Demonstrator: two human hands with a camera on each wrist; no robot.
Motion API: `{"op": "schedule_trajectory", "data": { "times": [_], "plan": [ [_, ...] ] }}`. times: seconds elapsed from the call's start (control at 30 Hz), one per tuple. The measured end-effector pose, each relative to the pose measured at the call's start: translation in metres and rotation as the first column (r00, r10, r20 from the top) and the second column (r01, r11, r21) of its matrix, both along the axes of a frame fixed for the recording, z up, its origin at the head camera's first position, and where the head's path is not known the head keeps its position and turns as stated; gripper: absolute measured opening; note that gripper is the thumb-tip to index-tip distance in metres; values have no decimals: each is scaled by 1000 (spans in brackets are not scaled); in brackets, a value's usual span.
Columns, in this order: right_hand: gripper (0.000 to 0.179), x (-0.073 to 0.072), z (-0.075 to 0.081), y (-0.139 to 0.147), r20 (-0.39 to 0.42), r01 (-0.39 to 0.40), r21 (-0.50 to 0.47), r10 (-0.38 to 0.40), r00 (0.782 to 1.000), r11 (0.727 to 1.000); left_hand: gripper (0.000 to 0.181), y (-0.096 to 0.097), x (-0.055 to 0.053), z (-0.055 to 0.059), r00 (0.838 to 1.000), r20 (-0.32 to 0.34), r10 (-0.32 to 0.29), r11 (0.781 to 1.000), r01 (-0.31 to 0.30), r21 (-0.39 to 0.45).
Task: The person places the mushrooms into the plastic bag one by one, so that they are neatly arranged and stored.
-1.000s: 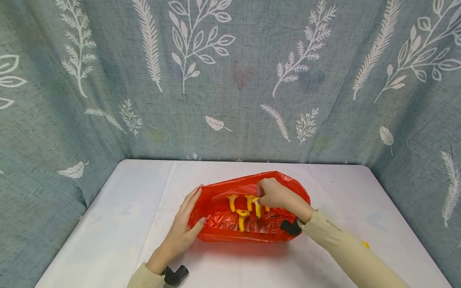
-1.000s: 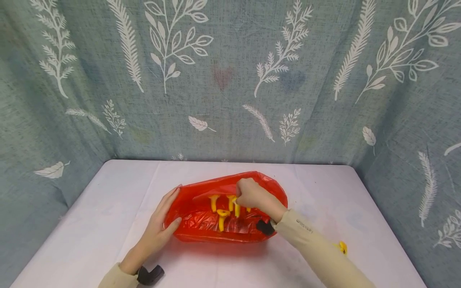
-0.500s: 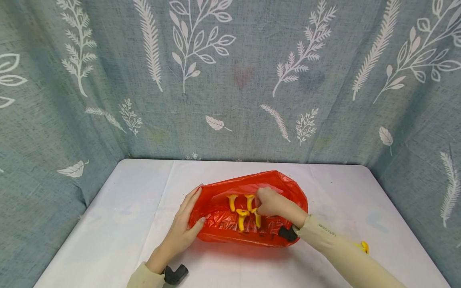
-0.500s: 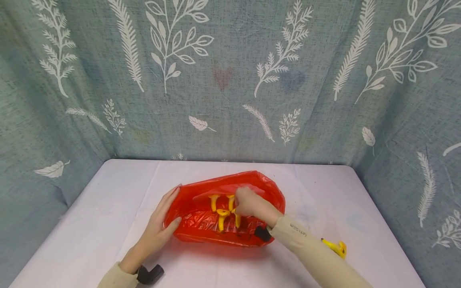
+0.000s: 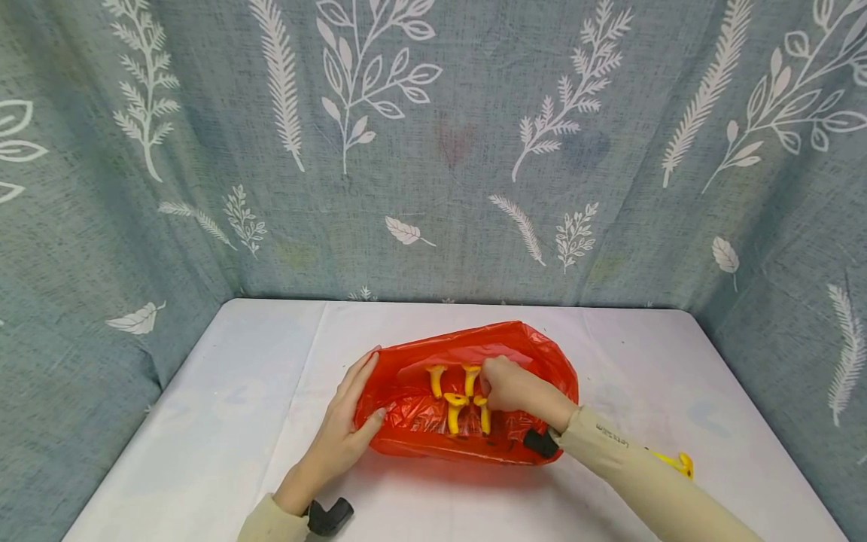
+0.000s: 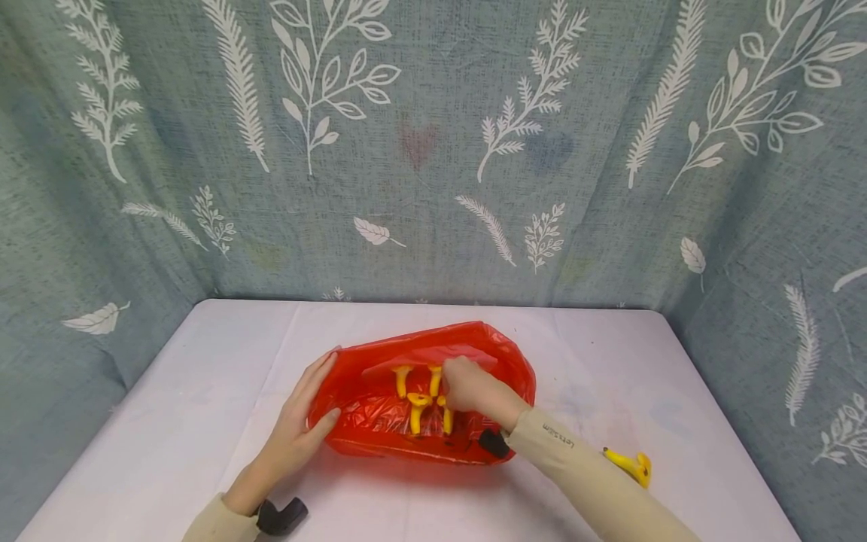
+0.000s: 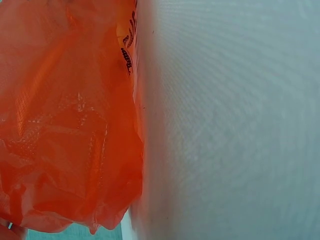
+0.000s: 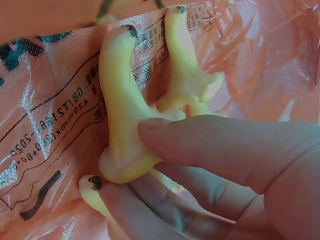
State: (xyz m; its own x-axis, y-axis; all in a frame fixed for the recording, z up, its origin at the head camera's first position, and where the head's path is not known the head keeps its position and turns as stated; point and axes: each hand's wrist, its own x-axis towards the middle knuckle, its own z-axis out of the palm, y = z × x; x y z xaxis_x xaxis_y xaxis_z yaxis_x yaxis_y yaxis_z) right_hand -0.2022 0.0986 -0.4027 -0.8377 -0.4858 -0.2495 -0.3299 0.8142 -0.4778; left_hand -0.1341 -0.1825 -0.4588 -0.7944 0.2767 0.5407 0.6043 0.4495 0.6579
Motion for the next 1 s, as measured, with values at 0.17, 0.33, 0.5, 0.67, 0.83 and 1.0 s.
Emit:
{"op": "schedule_trajectory", "data": {
  "times": [0.17, 0.33, 0.5, 0.67, 0.83, 1.0],
  "plan": [
    [27, 1, -1, 0, -36, 4, 12, -3, 999, 1000, 81, 0, 0, 0, 1000, -10, -4, 1000, 4, 0],
    [27, 2, -1, 1, -54, -10, 16, 10, 999, 1000, 81, -1, -1, -1, 1000, -20, -6, 1000, 6, 2],
    [26, 2, 1, 1, -51, -23, 20, 24, 998, 1000, 82, -1, -2, -1, 999, -40, -12, 1000, 12, 11],
    [27, 2, 2, 2, -55, -32, 23, 33, 998, 999, 82, -1, -2, -1, 999, -43, -10, 1000, 11, 13],
    [25, 2, 3, 3, -52, -30, 33, 31, 998, 999, 82, 0, -1, -1, 1000, -19, -11, 1000, 12, 15],
    [21, 2, 6, 5, -49, -31, 43, 33, 998, 999, 82, 1, 0, 0, 1000, -17, -9, 1000, 9, 12]
  ]
}}
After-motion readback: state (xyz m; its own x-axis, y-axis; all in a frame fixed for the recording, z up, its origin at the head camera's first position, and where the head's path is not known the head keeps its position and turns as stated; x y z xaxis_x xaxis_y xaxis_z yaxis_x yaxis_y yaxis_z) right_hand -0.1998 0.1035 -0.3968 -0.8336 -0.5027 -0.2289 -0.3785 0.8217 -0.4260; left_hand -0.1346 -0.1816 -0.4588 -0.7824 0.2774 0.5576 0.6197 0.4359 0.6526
